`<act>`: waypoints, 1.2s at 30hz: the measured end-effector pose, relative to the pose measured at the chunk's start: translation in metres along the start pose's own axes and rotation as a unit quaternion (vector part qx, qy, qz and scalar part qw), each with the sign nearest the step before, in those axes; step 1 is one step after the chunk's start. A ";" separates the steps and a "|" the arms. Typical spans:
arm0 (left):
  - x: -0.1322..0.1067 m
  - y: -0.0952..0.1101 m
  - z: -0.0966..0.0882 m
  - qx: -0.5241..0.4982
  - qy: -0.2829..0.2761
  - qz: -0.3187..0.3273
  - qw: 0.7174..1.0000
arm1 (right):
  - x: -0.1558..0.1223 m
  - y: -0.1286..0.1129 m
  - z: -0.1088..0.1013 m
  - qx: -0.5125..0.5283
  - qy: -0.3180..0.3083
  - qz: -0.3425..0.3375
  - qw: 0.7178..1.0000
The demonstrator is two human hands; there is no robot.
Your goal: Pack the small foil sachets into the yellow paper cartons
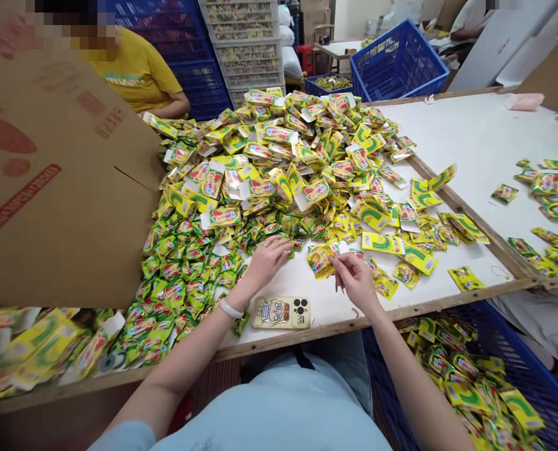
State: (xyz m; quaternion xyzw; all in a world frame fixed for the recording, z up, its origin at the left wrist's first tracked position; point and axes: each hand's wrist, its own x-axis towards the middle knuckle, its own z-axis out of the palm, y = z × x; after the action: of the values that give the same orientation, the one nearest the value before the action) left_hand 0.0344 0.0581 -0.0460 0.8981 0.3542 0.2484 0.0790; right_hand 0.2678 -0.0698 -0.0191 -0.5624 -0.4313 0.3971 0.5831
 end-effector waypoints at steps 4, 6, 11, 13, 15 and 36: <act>-0.007 -0.012 0.008 0.026 -0.046 -0.062 0.997 | -0.003 -0.003 0.013 0.097 -0.020 0.057 0.993; -0.006 -0.018 0.009 0.016 -0.035 -0.102 0.994 | -0.008 -0.001 0.017 0.123 -0.026 0.090 0.988; -0.001 -0.022 0.005 -0.005 -0.029 -0.092 0.995 | -0.021 0.008 0.025 0.161 0.000 0.116 0.980; -0.002 -0.022 0.001 -0.055 -0.040 -0.077 0.995 | -0.024 0.011 0.030 0.168 0.001 0.111 0.980; -0.002 -0.021 -0.003 -0.107 -0.032 -0.095 0.989 | -0.027 0.011 0.036 0.176 -0.002 0.105 0.979; -0.073 0.085 -0.027 -0.427 0.173 -0.269 0.846 | -0.057 0.007 0.109 0.077 0.007 -0.016 0.997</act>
State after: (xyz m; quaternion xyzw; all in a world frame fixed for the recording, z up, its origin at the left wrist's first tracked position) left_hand 0.0262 -0.0545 -0.0244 0.5874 0.4489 0.4952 0.4563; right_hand 0.1466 -0.0892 -0.0298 -0.5116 -0.4042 0.4156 0.6342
